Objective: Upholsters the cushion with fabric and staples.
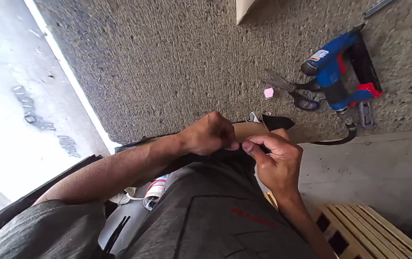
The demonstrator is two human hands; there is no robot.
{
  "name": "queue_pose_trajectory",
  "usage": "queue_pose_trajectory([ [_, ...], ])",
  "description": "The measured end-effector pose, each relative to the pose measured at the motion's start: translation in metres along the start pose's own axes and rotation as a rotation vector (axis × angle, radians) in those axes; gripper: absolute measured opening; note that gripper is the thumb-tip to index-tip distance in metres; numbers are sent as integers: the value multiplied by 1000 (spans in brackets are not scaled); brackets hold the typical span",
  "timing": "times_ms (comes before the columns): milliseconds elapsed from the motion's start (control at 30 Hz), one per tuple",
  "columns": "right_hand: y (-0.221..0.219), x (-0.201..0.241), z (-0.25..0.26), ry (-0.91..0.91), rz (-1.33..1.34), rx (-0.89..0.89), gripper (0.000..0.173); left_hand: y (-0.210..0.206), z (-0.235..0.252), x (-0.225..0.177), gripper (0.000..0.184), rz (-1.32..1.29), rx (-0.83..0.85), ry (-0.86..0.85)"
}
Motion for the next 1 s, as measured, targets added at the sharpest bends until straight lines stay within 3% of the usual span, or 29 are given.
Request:
queue_pose_trajectory([
  [133,-4,8,-13,223,-181,-49,31,2,0,1,20,-11,24,49],
  [267,-28,22,-29,481,-395,-53,78,-3,-3,2,20,1,23,29],
  [333,-40,23,-25,580,-489,-202,91,-1,-1,1,18,3,15,13],
  [533,-49,12,-14,766,-425,-438,86,11,4,3,15,-11,31,-59],
  [633,-50,11,-12,800,-397,-436,79,10,2,6,14,-80,28,-172],
  [867,-49,3,-20,805,-364,-424,56,-2,-4,15,11,-246,31,-197],
  [967,-50,5,-19,787,-358,-445,48,4,-8,6,10,-80,109,-226],
  [1000,-50,6,-21,786,-366,-435,42,5,-16,-3,19,62,149,-234],
])
Point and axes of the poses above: each hand's wrist, its own z-axis towards the middle knuckle, its own y-axis out of the back of the hand, x = y × z, the point moved 5 cm from there along z, towards the middle knuckle, and after that the axes turned 15 degrees about -y, right-handed, at the moved point
